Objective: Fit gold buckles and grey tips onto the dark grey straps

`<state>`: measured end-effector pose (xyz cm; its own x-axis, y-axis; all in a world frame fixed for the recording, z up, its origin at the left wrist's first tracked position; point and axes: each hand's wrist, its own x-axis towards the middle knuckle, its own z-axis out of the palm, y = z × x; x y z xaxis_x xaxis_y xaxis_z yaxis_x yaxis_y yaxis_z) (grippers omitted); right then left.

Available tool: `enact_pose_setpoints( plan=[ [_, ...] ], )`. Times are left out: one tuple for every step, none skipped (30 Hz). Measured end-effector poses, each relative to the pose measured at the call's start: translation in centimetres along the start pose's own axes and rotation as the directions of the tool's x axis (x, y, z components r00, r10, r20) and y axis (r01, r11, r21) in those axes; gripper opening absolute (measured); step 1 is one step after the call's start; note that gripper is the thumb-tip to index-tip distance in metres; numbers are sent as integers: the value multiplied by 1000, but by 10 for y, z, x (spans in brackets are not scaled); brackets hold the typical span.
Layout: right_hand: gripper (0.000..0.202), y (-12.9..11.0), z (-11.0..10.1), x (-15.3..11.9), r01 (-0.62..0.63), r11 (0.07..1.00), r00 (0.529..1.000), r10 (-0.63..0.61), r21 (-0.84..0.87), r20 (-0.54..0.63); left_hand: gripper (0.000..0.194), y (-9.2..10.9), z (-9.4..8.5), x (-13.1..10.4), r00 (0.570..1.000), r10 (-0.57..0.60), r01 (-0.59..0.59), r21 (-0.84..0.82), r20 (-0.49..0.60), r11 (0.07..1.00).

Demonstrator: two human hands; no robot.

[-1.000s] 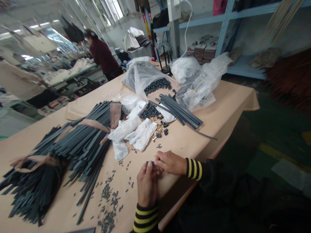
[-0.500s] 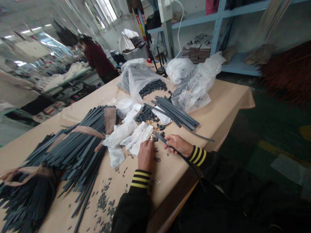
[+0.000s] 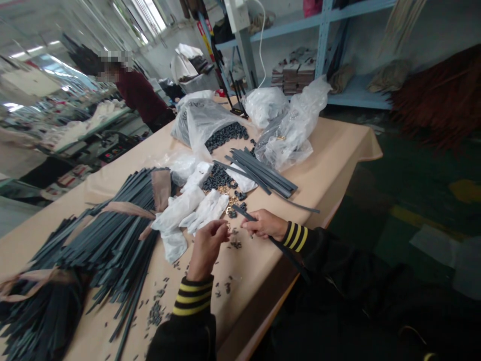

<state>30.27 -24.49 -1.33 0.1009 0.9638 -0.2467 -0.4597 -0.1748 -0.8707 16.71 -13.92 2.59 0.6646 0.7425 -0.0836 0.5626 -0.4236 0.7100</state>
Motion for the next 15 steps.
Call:
enact_pose_setpoints(
  plan=[
    [19,1,4,-2,-5,1000,1000,5,-1,25,29,2,-4,-9,999,-41,46,-128,35,991],
    [22,2,8,-3,-5,1000,998,6,-6,61,31,3,-6,-18,993,-86,103,-269,74,958],
    [25,4,12,-5,0,1000,994,1,-15,105,31,4,-8,-26,985,-127,164,-404,118,900],
    [26,6,17,-6,11,1000,988,-6,-27,152,30,6,-9,-33,974,-155,218,-517,163,828],
    [25,8,21,-6,25,999,982,-17,-41,191,28,6,-9,-39,965,-173,256,-591,195,765],
    [23,10,25,-6,40,998,977,-28,-55,214,27,6,-8,-44,961,-184,275,-626,207,730],
    [21,12,28,-6,52,996,975,-36,-68,221,26,6,-7,-47,960,-194,281,-647,204,709],
    [19,15,30,-6,61,995,975,-43,-79,218,25,5,-7,-50,959,-207,283,-661,192,696],
    [18,17,32,-5,68,994,975,-48,-87,215,24,3,-5,-53,960,-219,280,-670,177,687],
    [17,19,32,-5,74,993,974,-52,-92,221,23,2,-4,-55,961,-224,275,-677,165,683],
    [17,20,33,-5,77,993,970,-53,-94,238,22,0,-3,-58,962,-223,268,-682,156,681],
    [17,22,33,-5,80,992,964,-52,-96,262,21,-1,-2,-60,964,-217,261,-686,152,679],
    [17,22,33,-6,83,992,958,-52,-99,281,20,-2,-1,-62,965,-212,257,-691,151,676],
    [17,23,33,-7,86,991,955,-52,-104,292,20,-3,0,-64,966,-211,254,-698,149,670],
    [16,23,33,-8,90,990,953,-54,-109,297,20,-4,1,-66,967,-212,250,-710,144,658]
  ],
)
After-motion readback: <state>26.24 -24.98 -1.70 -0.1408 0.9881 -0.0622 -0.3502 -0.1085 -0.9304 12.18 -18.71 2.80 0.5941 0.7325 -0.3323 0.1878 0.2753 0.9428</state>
